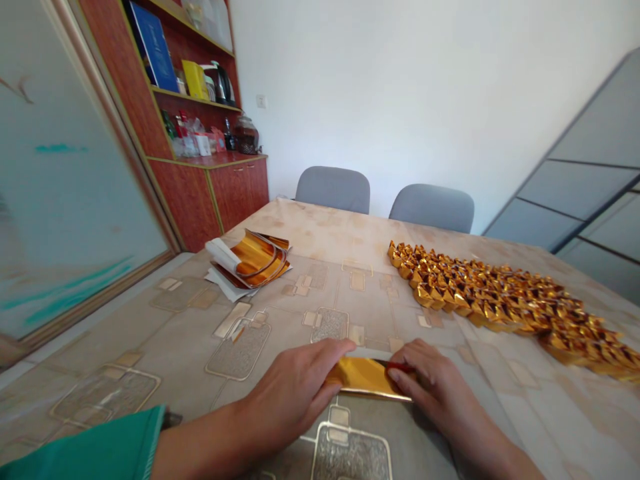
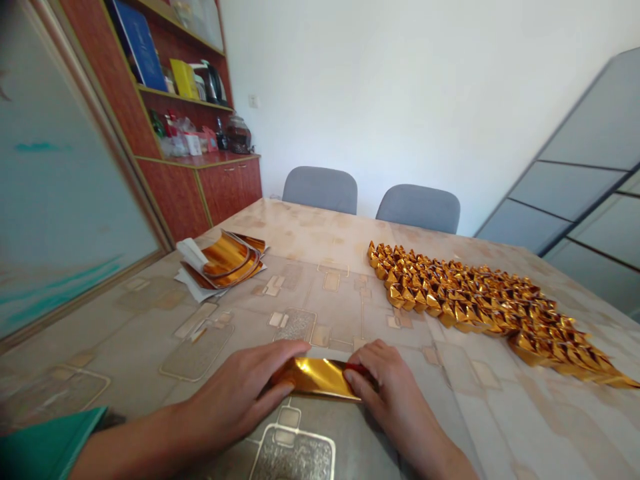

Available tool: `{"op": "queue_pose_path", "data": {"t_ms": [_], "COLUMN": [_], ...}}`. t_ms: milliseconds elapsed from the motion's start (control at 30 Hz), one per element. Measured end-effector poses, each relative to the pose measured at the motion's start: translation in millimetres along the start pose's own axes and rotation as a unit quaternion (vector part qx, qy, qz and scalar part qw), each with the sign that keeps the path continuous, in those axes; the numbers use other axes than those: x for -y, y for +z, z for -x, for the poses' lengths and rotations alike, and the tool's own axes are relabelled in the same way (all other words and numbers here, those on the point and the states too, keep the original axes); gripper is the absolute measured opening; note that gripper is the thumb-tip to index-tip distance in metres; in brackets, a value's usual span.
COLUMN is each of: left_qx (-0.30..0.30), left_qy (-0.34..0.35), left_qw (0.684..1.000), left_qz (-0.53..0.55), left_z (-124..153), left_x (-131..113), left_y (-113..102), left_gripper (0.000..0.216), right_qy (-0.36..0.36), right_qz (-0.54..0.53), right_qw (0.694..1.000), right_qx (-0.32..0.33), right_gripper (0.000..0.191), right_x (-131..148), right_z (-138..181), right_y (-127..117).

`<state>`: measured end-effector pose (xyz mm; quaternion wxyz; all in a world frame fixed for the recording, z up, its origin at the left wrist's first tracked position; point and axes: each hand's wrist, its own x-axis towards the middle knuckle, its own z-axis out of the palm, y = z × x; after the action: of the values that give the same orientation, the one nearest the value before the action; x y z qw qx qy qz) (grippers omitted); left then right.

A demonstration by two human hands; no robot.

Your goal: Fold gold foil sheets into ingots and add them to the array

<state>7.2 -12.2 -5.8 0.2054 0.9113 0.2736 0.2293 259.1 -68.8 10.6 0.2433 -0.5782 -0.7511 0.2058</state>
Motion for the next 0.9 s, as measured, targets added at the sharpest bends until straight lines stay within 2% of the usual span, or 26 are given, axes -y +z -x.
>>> {"op": "queue_pose_path", "data": {"t_ms": [233, 300, 367, 500, 567, 733, 900], "left_qx": [-0.012, 0.001, 0.041, 0.099, 0.102, 0.089, 0.069], "left_qy": [0.062, 0.101, 0.131, 0.144, 0.143, 0.136, 0.147], "left_qw": [0.990, 0.987, 0.985, 0.981, 0.980, 0.979, 0.974], "left_qz": [-0.126, -0.128, -0.101, -0.084, -0.091, -0.125, -0.156], "left_z": [-3, -1, 2, 7, 8, 9, 8], "left_x": [-12, -16, -17, -12, -10, -9, -10], "left_y": [2, 7, 12, 23, 28, 34, 36], "left_gripper": [0.035, 0.045, 0.062, 0.075, 0.073, 0.051, 0.045], "right_qy": [-0.016, -0.005, 0.005, 0.019, 0.021, 0.020, 0.029], "right_qz": [0.049, 0.041, 0.039, 0.045, 0.049, 0.055, 0.054], "right_qw": [0.998, 0.998, 0.998, 0.998, 0.998, 0.997, 0.997], "right_qx": [-0.040, -0.045, -0.046, -0.047, -0.045, -0.041, -0.044], "right_gripper": [0.025, 0.022, 0.017, 0.016, 0.016, 0.015, 0.014], "right_x": [-3, -6, -8, -10, -10, -13, -15], "right_z": [-6, -6, -7, -8, -8, -7, -6], "right_y": [12, 13, 13, 12, 12, 15, 17]}}
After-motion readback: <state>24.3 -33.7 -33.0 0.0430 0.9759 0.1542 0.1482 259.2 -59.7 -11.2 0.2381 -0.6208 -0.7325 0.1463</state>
